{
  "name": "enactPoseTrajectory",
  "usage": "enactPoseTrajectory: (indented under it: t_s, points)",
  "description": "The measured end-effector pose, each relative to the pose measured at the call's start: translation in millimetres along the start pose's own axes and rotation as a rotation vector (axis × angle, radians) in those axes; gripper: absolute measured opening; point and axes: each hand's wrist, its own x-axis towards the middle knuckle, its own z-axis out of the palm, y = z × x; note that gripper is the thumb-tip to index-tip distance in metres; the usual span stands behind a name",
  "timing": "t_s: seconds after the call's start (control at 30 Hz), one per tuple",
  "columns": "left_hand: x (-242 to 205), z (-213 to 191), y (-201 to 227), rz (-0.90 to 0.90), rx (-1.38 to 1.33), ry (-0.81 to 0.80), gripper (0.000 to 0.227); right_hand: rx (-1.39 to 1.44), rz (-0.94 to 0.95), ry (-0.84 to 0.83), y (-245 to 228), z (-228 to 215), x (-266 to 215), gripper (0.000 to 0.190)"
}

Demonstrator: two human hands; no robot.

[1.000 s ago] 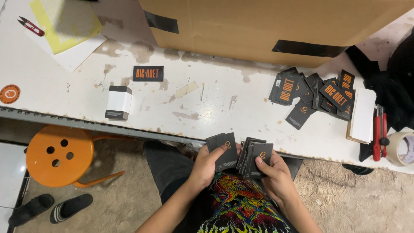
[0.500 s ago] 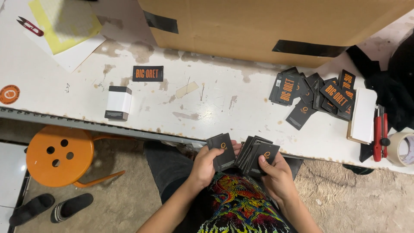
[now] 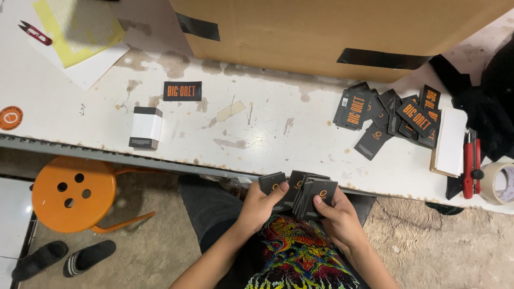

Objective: The person gathers small black cards from a table, stacks them, and wraps the stack with white paper and tape. They use a utility knife to cut the tape and press it down to secure the bundle.

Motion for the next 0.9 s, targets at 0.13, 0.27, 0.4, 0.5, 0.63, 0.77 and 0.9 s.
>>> enactPoseTrajectory:
  t_s: [0.13,0.27,0.4,0.5,0.63,0.77,0.9]
  points:
    - [4,1,4,0.094,-0.183,-0.043,0.039,-0.070,-0.013,0.049,-17,-7,0,0.035]
    - [5,-5,3,0.089,-0.364,0.001,0.020,-0.902,-0.406,0.130,-56,-3,-9,0.037]
    - [1,-5,18,0.233,-0.265,-0.054,0.028,-1.767,-0.644,0.229,-76,12,3,0.033]
    - [7,-5,13,0.276,-0.308,-0.079,0.029,-2.030,-0.464,0.219,-52,10,39,0.044]
    - [20,-8,6,0.303,-0.298,-0.115,0.030,-2.011,-0.560,0.249,-40,6,37,0.041]
    - [34,0,38,0.285,-0.213,-0.142,0.033,-2.056,-0.660,0.268,-32,-4,39,0.035]
    - [63,19,71,0.276,-0.161,-0.134,0.032,-2.059,-0.710,0.227,-32,-9,38,0.033]
